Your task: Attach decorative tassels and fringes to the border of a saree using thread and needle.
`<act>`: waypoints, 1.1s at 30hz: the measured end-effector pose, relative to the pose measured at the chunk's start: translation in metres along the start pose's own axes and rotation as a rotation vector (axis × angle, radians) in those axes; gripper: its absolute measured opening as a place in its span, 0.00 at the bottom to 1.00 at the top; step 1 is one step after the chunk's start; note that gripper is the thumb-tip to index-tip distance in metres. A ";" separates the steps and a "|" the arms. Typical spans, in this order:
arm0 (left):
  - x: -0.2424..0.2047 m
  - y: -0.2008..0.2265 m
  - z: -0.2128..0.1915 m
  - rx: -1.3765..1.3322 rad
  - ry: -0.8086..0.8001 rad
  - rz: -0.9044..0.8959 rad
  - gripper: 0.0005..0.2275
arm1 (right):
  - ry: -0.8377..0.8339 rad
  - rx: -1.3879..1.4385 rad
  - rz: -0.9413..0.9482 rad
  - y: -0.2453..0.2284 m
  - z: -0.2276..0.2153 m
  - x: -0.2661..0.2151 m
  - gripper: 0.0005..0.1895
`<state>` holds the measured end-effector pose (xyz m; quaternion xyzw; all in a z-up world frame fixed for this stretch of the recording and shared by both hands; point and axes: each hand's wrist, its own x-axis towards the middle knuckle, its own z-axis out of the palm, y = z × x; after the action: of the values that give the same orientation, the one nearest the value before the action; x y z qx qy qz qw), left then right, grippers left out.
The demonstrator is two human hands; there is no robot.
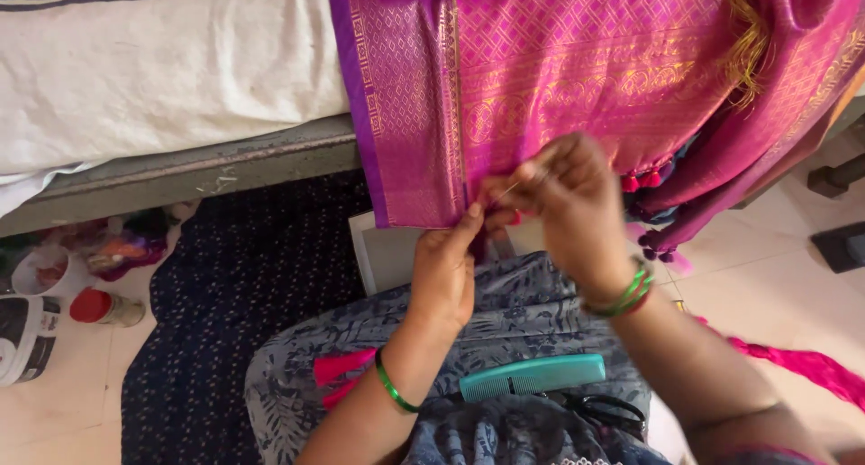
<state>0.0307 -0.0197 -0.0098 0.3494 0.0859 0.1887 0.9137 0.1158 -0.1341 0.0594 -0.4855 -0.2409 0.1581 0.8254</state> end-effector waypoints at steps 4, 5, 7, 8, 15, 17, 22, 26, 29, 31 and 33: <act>-0.001 0.011 0.002 0.041 -0.014 0.041 0.12 | -0.094 -0.339 -0.296 -0.072 0.000 0.018 0.08; -0.001 0.011 0.000 0.033 0.001 0.037 0.11 | -0.097 -0.239 -0.334 -0.092 0.007 0.021 0.06; 0.000 0.010 -0.004 0.025 0.019 0.037 0.11 | -0.107 -0.137 -0.372 -0.116 -0.006 0.028 0.04; 0.001 0.010 -0.006 0.058 0.027 0.014 0.12 | -0.090 -0.155 -0.385 -0.120 -0.026 0.032 0.02; -0.004 0.004 -0.008 0.201 0.040 0.125 0.11 | -0.025 -0.151 -0.290 -0.125 -0.063 0.009 0.08; -0.004 -0.006 -0.027 0.542 0.038 0.287 0.09 | -0.133 -0.114 -0.283 -0.116 -0.103 -0.015 0.11; -0.006 0.018 -0.037 1.247 -0.116 1.048 0.05 | -0.348 -0.118 0.008 -0.067 -0.131 -0.113 0.09; 0.000 -0.009 -0.037 1.202 -0.016 0.958 0.03 | -0.399 -0.346 0.575 0.008 -0.095 -0.143 0.09; 0.006 -0.028 -0.048 0.609 0.018 0.373 0.07 | -0.351 -0.662 0.528 0.033 -0.059 -0.117 0.14; 0.012 -0.024 -0.058 0.216 -0.025 0.065 0.10 | -0.392 -0.818 0.330 0.008 -0.045 -0.081 0.17; 0.016 -0.009 -0.070 0.415 -0.119 0.202 0.10 | -0.257 -1.315 -0.552 -0.035 -0.032 -0.038 0.23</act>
<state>0.0274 0.0228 -0.0684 0.5470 0.0334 0.2367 0.8022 0.1027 -0.1927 0.0682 -0.7806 -0.4949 -0.1777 0.3379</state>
